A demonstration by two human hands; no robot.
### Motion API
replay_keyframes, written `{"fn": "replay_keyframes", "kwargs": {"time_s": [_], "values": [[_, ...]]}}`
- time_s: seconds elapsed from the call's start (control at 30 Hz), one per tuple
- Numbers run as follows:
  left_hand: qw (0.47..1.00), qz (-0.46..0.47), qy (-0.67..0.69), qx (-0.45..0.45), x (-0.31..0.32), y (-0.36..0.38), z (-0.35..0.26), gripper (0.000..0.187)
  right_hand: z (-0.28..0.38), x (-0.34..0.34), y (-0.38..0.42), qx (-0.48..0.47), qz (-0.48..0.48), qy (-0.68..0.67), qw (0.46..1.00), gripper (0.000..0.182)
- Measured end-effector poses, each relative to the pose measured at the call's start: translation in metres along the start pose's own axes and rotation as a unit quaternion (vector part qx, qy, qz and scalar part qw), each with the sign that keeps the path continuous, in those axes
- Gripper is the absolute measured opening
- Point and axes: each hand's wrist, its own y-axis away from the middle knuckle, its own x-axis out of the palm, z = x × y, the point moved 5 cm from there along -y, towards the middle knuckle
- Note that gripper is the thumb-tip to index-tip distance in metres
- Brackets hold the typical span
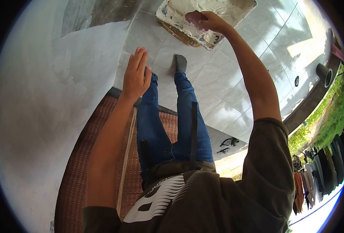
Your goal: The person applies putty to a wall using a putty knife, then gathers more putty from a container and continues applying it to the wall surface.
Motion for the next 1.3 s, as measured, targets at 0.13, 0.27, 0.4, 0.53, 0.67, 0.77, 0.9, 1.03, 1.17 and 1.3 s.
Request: {"fn": "replay_keyframes", "kwargs": {"time_s": [0.13, 0.27, 0.4, 0.53, 0.67, 0.77, 0.9, 1.03, 1.17, 1.3], "values": [[1.000, -0.011, -0.012, -0.011, -0.012, 0.010, -0.001, 0.050, 0.007, 0.010, 0.004, 0.023, 0.018, -0.315, 0.949, 0.022], [0.999, -0.030, -0.028, -0.031, -0.033, 0.016, 0.002, 0.051, 0.056, 0.021, 0.025, -0.034, 0.015, -0.548, 0.835, 0.019], [0.996, -0.058, -0.044, -0.052, -0.069, 0.019, 0.002, 0.052, 0.112, 0.038, 0.047, -0.082, 0.005, -0.655, 0.751, 0.038], [0.990, -0.110, -0.072, -0.053, -0.117, 0.029, -0.011, 0.052, 0.174, 0.055, 0.077, -0.143, 0.085, -0.726, 0.667, 0.036], [0.981, -0.161, -0.087, -0.059, -0.164, 0.044, -0.028, 0.053, 0.235, 0.071, 0.104, -0.197, 0.133, -0.746, 0.622, 0.035], [0.975, -0.186, -0.109, -0.054, -0.199, 0.056, -0.038, 0.053, 0.284, 0.081, 0.122, -0.232, 0.173, -0.737, 0.610, 0.037], [0.958, -0.241, -0.149, -0.049, -0.255, 0.078, -0.045, 0.053, 0.346, 0.100, 0.150, -0.255, 0.209, -0.717, 0.614, 0.038], [0.935, -0.293, -0.197, -0.025, -0.323, 0.109, -0.055, 0.053, 0.396, 0.127, 0.171, -0.274, 0.244, -0.696, 0.617, 0.037], [0.910, -0.338, -0.240, 0.003, -0.378, 0.152, -0.064, 0.052, 0.444, 0.164, 0.194, -0.291, 0.268, -0.668, 0.630, 0.032], [0.884, -0.375, -0.279, 0.022, -0.428, 0.204, -0.073, 0.052, 0.486, 0.204, 0.218, -0.307, 0.247, -0.646, 0.653, 0.035]]}}
